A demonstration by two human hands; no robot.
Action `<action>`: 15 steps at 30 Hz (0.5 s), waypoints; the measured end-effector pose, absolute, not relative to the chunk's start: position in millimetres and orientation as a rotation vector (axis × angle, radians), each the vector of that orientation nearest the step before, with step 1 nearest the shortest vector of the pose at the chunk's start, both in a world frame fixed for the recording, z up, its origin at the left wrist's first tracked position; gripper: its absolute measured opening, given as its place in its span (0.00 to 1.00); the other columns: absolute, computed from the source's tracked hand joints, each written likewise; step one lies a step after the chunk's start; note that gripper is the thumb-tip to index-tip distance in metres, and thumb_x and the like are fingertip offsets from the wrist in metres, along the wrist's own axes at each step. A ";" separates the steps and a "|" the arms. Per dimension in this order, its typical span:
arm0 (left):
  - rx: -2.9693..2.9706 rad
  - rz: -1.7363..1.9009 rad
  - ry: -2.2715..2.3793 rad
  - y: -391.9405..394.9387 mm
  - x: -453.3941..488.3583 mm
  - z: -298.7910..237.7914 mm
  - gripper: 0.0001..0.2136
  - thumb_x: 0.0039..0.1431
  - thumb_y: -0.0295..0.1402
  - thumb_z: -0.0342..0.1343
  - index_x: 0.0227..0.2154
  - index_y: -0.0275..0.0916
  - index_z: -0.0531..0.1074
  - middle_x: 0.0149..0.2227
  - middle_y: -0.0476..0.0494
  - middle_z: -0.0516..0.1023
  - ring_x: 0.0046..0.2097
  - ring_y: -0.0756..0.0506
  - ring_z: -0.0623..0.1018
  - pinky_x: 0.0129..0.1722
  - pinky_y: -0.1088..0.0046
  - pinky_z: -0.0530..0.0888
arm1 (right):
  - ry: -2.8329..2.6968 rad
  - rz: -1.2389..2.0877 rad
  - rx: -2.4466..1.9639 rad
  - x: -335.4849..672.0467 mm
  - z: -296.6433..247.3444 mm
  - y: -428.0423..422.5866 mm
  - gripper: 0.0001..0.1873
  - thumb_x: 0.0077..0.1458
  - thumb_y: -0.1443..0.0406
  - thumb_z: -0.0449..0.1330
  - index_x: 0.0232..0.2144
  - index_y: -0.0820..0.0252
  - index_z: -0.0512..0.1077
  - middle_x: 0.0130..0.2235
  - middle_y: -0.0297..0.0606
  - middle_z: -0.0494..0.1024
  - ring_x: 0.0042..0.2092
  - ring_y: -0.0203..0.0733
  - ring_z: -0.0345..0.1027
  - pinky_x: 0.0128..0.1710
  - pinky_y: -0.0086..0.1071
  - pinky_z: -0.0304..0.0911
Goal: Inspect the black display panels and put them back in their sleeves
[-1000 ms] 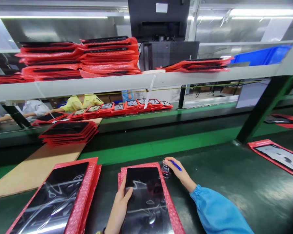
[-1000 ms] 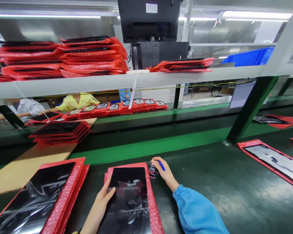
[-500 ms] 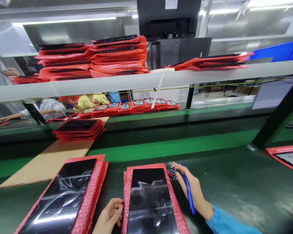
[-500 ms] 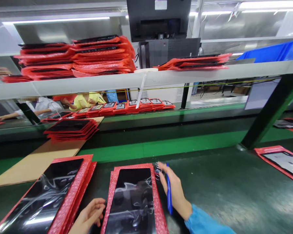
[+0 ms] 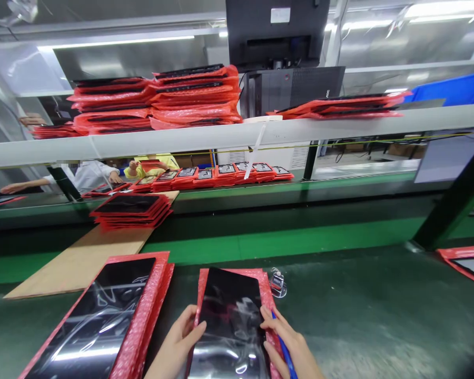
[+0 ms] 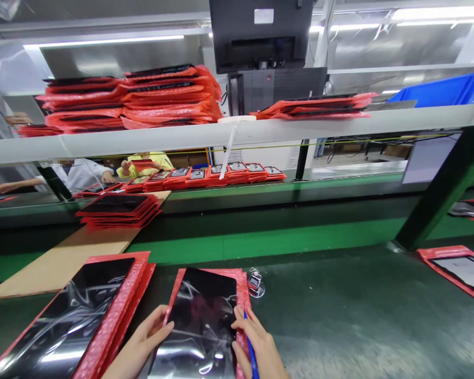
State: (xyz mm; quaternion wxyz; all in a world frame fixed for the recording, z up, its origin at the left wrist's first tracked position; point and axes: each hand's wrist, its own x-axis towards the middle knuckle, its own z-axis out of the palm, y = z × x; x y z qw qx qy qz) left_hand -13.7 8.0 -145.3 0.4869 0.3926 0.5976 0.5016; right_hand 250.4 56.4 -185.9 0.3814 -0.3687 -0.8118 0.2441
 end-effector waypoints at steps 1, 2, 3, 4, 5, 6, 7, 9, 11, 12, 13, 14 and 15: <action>0.906 1.241 1.431 7.4 -7.6 -137.5 0.17 0.47 0.47 0.63 0.38 0.44 0.74 0.40 0.48 0.77 0.50 0.41 0.73 0.53 0.68 0.64 | -2.070 0.638 -0.947 250.9 -185.9 56.3 0.11 0.55 0.67 0.57 0.41 0.52 0.73 0.55 0.42 0.73 0.59 0.52 0.63 0.57 0.45 0.62; 0.854 1.247 1.397 7.1 -1.4 -129.9 0.19 0.47 0.46 0.63 0.41 0.44 0.73 0.45 0.46 0.77 0.55 0.39 0.70 0.56 0.66 0.62 | -2.059 0.651 -0.957 251.5 -186.3 56.4 0.11 0.55 0.67 0.57 0.41 0.52 0.73 0.55 0.42 0.73 0.59 0.52 0.63 0.57 0.45 0.62; 0.794 1.247 1.367 7.2 3.8 -122.7 0.21 0.46 0.45 0.63 0.43 0.44 0.72 0.49 0.44 0.77 0.59 0.38 0.68 0.58 0.63 0.61 | -2.039 0.660 -0.964 252.4 -186.7 56.7 0.11 0.55 0.66 0.57 0.41 0.51 0.73 0.55 0.41 0.74 0.58 0.52 0.64 0.56 0.45 0.62; 0.742 1.244 1.346 7.5 7.3 -116.1 0.21 0.45 0.42 0.65 0.43 0.43 0.72 0.51 0.42 0.76 0.61 0.37 0.65 0.59 0.61 0.60 | -2.010 0.670 -0.975 253.7 -187.1 57.2 0.11 0.55 0.65 0.57 0.41 0.51 0.73 0.54 0.41 0.75 0.58 0.52 0.64 0.56 0.45 0.62; 0.708 1.240 1.338 8.1 7.9 -110.3 0.21 0.43 0.39 0.66 0.42 0.43 0.73 0.52 0.41 0.76 0.63 0.36 0.63 0.60 0.60 0.59 | -1.974 0.679 -0.983 255.5 -187.1 57.6 0.10 0.56 0.65 0.57 0.41 0.50 0.73 0.53 0.40 0.76 0.57 0.52 0.66 0.57 0.45 0.62; 0.700 1.244 1.342 8.7 4.9 -105.3 0.20 0.42 0.36 0.67 0.41 0.42 0.74 0.52 0.41 0.76 0.64 0.36 0.62 0.61 0.60 0.58 | -1.926 0.684 -0.989 257.6 -186.8 58.0 0.09 0.56 0.64 0.57 0.40 0.50 0.73 0.52 0.40 0.77 0.56 0.52 0.67 0.57 0.44 0.61; 0.693 1.268 1.354 9.2 -2.1 -101.5 0.20 0.41 0.33 0.67 0.41 0.42 0.74 0.52 0.42 0.77 0.64 0.36 0.61 0.62 0.60 0.57 | -1.876 0.696 -0.991 259.9 -186.0 58.1 0.09 0.57 0.63 0.56 0.40 0.50 0.73 0.51 0.39 0.78 0.55 0.52 0.68 0.57 0.43 0.61; 0.671 1.364 1.379 9.3 -28.6 -96.7 0.22 0.37 0.31 0.69 0.40 0.42 0.75 0.49 0.43 0.79 0.63 0.36 0.63 0.63 0.58 0.55 | -1.781 0.774 -0.992 264.5 -182.9 57.1 0.10 0.59 0.60 0.55 0.40 0.50 0.74 0.50 0.40 0.79 0.54 0.51 0.71 0.57 0.41 0.62; 0.594 1.470 1.421 7.3 -68.2 -94.8 0.26 0.32 0.32 0.71 0.41 0.43 0.74 0.41 0.45 0.83 0.59 0.34 0.68 0.62 0.52 0.57 | -1.704 0.917 -0.982 267.0 -178.7 54.2 0.13 0.61 0.56 0.52 0.38 0.51 0.76 0.47 0.41 0.81 0.50 0.51 0.74 0.53 0.38 0.67; 0.561 1.499 1.466 5.2 -90.2 -94.2 0.28 0.30 0.34 0.72 0.42 0.44 0.74 0.38 0.46 0.84 0.57 0.32 0.70 0.60 0.50 0.59 | -1.650 1.003 -0.979 266.8 -176.6 52.2 0.16 0.62 0.54 0.51 0.38 0.51 0.76 0.45 0.41 0.82 0.48 0.51 0.75 0.50 0.38 0.68; 0.552 1.510 1.520 2.2 -112.0 -93.8 0.29 0.29 0.35 0.72 0.41 0.45 0.75 0.38 0.47 0.84 0.56 0.31 0.71 0.58 0.48 0.61 | -1.576 1.091 -0.970 265.6 -175.0 50.2 0.18 0.62 0.53 0.49 0.40 0.51 0.75 0.44 0.42 0.82 0.46 0.51 0.76 0.48 0.38 0.69; 0.577 1.533 1.581 -1.4 -132.2 -93.3 0.30 0.26 0.32 0.73 0.40 0.47 0.75 0.37 0.50 0.84 0.55 0.30 0.72 0.56 0.48 0.64 | -1.488 1.179 -0.953 263.5 -173.9 48.4 0.19 0.63 0.51 0.48 0.43 0.52 0.73 0.42 0.42 0.83 0.44 0.50 0.77 0.47 0.39 0.70; 0.567 1.559 1.618 -5.6 -149.8 -92.9 0.29 0.24 0.32 0.73 0.38 0.48 0.76 0.36 0.51 0.84 0.54 0.29 0.73 0.53 0.49 0.68 | -1.396 1.259 -0.925 260.4 -173.8 46.8 0.20 0.63 0.50 0.47 0.46 0.52 0.70 0.40 0.43 0.83 0.42 0.49 0.78 0.45 0.39 0.71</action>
